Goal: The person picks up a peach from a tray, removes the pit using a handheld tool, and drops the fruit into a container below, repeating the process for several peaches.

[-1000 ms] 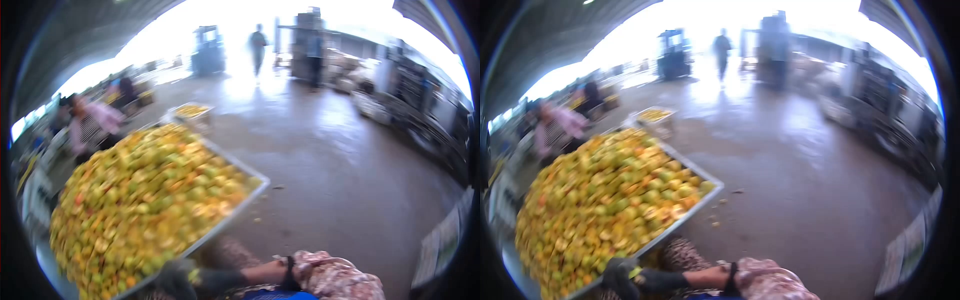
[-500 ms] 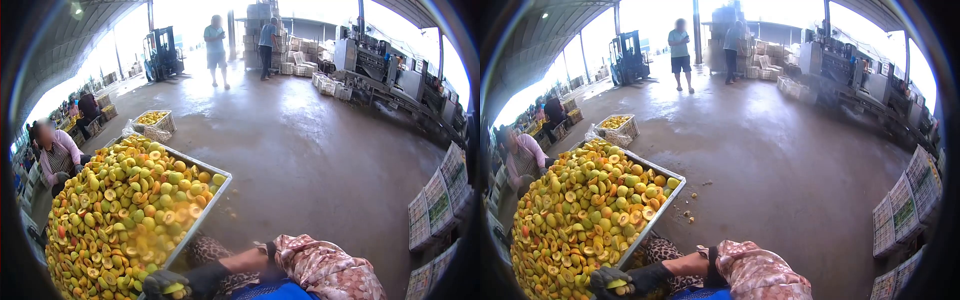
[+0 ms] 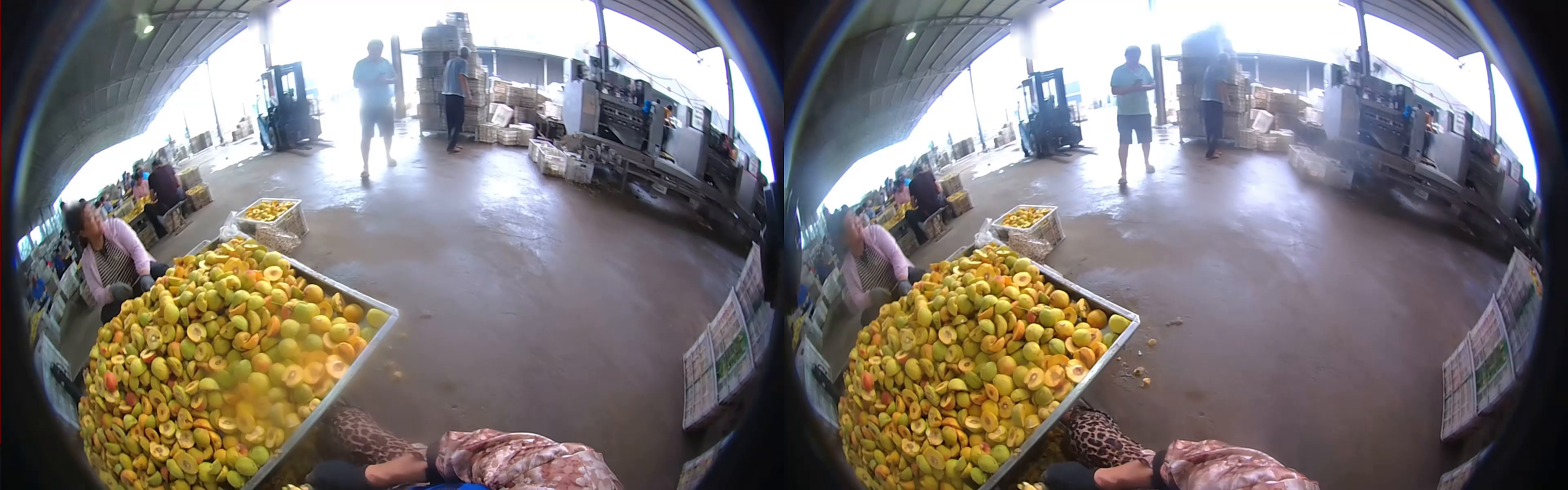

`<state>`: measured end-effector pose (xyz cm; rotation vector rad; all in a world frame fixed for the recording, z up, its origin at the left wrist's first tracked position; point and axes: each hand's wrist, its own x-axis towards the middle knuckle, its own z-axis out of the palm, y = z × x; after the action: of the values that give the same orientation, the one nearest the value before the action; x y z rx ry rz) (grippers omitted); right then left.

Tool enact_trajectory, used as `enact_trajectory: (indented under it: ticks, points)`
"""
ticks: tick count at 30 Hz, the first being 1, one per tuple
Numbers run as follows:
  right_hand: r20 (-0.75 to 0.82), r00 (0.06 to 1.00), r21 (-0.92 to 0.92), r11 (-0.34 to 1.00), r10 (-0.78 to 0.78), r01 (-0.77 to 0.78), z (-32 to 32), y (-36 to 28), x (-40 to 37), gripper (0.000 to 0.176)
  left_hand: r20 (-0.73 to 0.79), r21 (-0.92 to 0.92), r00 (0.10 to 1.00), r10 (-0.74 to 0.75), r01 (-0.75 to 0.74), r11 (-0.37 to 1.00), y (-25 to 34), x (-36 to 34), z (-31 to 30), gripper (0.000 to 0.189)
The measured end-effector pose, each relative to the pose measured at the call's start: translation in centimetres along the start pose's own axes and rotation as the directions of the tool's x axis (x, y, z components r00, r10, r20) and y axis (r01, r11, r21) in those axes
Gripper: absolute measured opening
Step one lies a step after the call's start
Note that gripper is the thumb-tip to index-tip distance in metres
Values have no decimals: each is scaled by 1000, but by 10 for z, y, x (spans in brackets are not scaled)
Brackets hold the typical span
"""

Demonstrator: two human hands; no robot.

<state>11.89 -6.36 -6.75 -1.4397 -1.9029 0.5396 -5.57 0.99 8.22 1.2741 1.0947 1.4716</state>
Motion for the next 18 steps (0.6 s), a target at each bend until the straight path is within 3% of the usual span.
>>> enact_trajectory:
  ticks: [1, 2, 5, 7, 10, 11, 13, 15, 16, 18]
  points:
    - [-72, 997, 122, 992, -22, 31, -9, -13, -2, 26, -64, 51, 998, 12, -9, 999, -9, 10, -14, 39]
    - [-175, 975, 229, 958, -135, 174, -14, -20, 2, 25, -127, 103, 991, 31, -18, 994, -18, 19, -29, 41]
    - [-28, 991, 315, 942, 130, -115, 21, 5, 9, 17, -269, 254, 950, 159, -89, 963, -64, 53, -81, 45]
    - [198, 960, 372, 891, 199, -262, 32, 39, -14, 18, -262, 313, 927, 270, -182, 932, -112, 81, -112, 48]
    - [322, 908, 451, 800, 267, -395, 45, 63, -16, 21, -126, 334, 923, 363, -305, 892, -153, 141, -96, 49]
    - [173, 967, 400, 884, 185, -241, 45, 61, -15, 19, -95, 379, 923, 373, -313, 871, -140, 143, -61, 48]
    - [308, 900, 740, 517, 307, -430, 47, 62, -16, 16, 3, 389, 918, 397, -367, 845, -132, 147, -1, 51]
    - [346, 876, 803, 376, 337, -462, 50, 76, -8, 14, 170, 577, 848, 502, -499, 647, -152, 161, 41, 57]
    - [310, 894, 760, 480, 325, -438, 62, 90, -7, 14, 223, 593, 829, 513, -533, 604, -162, 163, 57, 60]
    - [336, 874, 732, 487, 351, -477, 57, 98, -3, 14, 328, 645, 806, 493, -573, 507, -172, 165, 95, 65]
